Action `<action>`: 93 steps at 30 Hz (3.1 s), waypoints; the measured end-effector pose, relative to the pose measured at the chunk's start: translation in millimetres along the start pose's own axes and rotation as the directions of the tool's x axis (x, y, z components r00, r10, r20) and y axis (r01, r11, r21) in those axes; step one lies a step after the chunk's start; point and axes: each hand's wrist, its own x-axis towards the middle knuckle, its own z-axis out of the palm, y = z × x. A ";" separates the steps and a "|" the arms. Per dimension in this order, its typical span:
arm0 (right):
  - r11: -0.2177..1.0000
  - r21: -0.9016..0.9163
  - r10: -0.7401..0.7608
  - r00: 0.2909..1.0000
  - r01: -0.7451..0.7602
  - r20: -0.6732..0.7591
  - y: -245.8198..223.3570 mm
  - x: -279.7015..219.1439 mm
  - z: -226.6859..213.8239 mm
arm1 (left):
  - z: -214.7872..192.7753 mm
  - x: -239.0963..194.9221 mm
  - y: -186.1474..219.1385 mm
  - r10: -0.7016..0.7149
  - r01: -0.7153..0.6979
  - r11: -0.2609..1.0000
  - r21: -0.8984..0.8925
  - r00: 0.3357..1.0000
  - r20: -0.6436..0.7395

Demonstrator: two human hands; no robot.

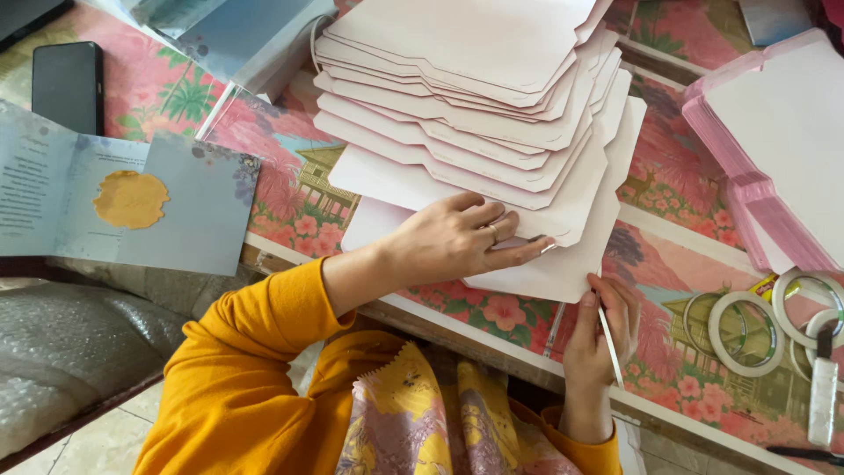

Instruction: The person applies adhesive tape to the edges of a stack of white paper sheets. They use a roll of clear tape, pressing it down along the top edge of the papers to secure them together.

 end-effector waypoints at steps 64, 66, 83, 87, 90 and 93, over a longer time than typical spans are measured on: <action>0.932 0.112 0.284 0.887 -0.345 0.364 -60.1 43.9 4.8 | -41.4 -48.7 11.6 -0.435 0.519 0.827 -0.214 0.833 0.342; 0.918 0.055 0.320 0.817 -0.392 0.479 -73.7 48.9 13.2 | -52.3 -53.2 16.5 -0.424 0.511 0.822 -0.250 0.844 0.329; 0.962 -0.038 0.267 0.900 -0.271 0.344 -47.5 41.4 -19.8 | -43.2 -51.1 19.7 -0.366 0.428 0.891 -0.155 0.876 0.313; 0.948 -0.025 0.293 0.842 -0.317 0.453 -71.7 47.8 4.9 | -44.9 -54.7 20.6 -0.392 0.461 0.856 -0.233 0.873 0.289; 0.939 0.043 0.271 0.812 -0.341 0.516 -77.3 50.3 19.1 | -46.0 -59.4 18.5 -0.349 0.428 0.864 -0.266 0.889 0.297; 0.936 -0.002 0.302 0.801 -0.351 0.517 -78.7 52.8 25.7 | -45.2 -60.6 17.5 -0.280 0.365 0.893 -0.264 0.908 0.311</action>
